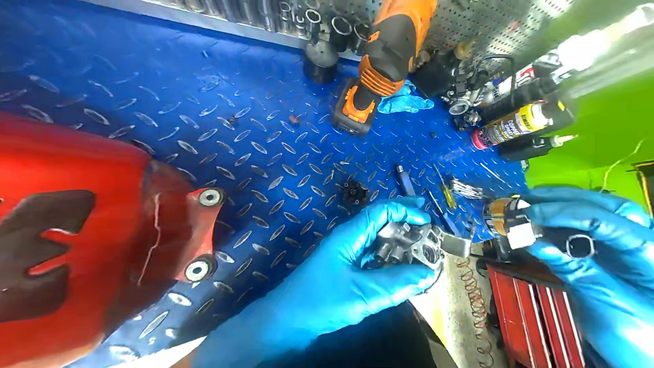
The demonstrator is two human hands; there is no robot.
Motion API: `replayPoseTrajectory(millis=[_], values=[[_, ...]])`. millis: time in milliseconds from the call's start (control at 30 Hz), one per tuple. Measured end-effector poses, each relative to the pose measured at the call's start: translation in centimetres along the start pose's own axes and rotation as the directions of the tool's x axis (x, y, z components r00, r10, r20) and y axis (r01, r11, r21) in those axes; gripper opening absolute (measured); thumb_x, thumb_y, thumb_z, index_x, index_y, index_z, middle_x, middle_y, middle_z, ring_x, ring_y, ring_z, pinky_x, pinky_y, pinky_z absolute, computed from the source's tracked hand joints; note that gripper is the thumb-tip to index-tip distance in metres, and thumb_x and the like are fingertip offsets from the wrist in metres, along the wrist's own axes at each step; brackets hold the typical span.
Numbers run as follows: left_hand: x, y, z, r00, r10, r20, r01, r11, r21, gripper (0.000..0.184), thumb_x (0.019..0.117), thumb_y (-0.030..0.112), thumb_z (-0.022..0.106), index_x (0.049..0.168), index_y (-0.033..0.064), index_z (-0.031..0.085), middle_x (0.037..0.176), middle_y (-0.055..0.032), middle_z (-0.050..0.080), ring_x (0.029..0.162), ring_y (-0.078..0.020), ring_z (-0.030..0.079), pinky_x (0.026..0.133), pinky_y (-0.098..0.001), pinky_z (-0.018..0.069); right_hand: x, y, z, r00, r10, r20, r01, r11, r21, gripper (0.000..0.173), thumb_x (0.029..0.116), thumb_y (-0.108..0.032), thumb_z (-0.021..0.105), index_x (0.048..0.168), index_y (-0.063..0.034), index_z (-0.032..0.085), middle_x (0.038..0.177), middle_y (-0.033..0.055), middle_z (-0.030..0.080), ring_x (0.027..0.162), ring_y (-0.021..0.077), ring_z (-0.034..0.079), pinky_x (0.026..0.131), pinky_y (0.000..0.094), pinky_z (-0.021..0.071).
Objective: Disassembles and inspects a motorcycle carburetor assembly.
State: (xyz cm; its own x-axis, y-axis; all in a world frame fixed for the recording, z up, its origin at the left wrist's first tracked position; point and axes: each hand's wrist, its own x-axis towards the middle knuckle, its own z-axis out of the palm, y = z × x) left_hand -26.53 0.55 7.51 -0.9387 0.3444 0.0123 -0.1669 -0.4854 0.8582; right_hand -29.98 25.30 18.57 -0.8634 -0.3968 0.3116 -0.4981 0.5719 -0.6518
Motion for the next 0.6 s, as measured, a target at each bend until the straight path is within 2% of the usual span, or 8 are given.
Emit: replayPoseTrajectory(millis=[133,200,300,400,600], values=[[1.3,2.6,1.5,0.995,-0.099,-0.022,0.101,0.990,0.099,0.044,0.0858,0.011,0.078,0.128,0.0178,0.066,0.128,0.0008,0.067,0.100,-0.0100,0.070,0.078,-0.0227,0.0619,0.2,-1.9,-0.4,0.998,0.021,0.064,-0.027,0.995,0.094,0.018,0.0929,-0.023,0.075,0.111,-0.0218,0.077,0.119,-0.0073,0.071,0.117,0.0108,0.064,0.098,0.0242,0.0558],[1.8,3.4,2.1,0.995,-0.098,-0.016,0.100,0.990,0.101,0.045,0.0852,0.010,0.079,0.127,0.0159,0.065,0.113,-0.0008,0.071,0.090,-0.0108,0.071,0.073,-0.0230,0.0622,0.5,-1.9,-0.5,0.995,0.032,0.094,-0.050,0.979,0.199,0.018,0.0937,-0.021,0.075,0.111,-0.0177,0.075,0.115,-0.0034,0.072,0.113,0.0124,0.067,0.096,0.0260,0.0575],[2.5,4.3,2.7,0.993,-0.114,0.020,0.112,0.991,0.069,0.044,0.0853,0.005,0.079,0.126,0.0131,0.064,0.105,-0.0038,0.072,0.089,-0.0125,0.072,0.073,-0.0239,0.0625,1.0,-1.7,-0.9,0.994,0.044,0.104,-0.073,0.953,0.293,0.020,0.0939,-0.019,0.074,0.113,-0.0127,0.073,0.113,0.0017,0.073,0.106,0.0139,0.069,0.090,0.0266,0.0596],[2.8,4.7,3.1,0.994,-0.101,0.045,0.098,0.993,0.062,0.042,0.0848,0.004,0.078,0.123,0.0131,0.064,0.105,-0.0038,0.071,0.088,-0.0124,0.071,0.071,-0.0234,0.0622,1.1,-1.4,-1.3,0.994,0.038,0.100,-0.066,0.952,0.299,0.023,0.0950,-0.019,0.073,0.117,-0.0126,0.072,0.117,0.0021,0.072,0.108,0.0144,0.068,0.093,0.0274,0.0586],[2.9,5.0,3.1,0.994,-0.023,0.103,0.015,0.997,0.080,0.043,0.0844,0.003,0.079,0.124,0.0116,0.064,0.120,-0.0028,0.068,0.100,-0.0116,0.070,0.077,-0.0230,0.0626,1.4,-1.3,-1.7,0.996,0.020,0.088,-0.044,0.957,0.287,0.023,0.0955,-0.019,0.072,0.117,-0.0112,0.072,0.116,0.0023,0.072,0.106,0.0139,0.069,0.091,0.0268,0.0592]])
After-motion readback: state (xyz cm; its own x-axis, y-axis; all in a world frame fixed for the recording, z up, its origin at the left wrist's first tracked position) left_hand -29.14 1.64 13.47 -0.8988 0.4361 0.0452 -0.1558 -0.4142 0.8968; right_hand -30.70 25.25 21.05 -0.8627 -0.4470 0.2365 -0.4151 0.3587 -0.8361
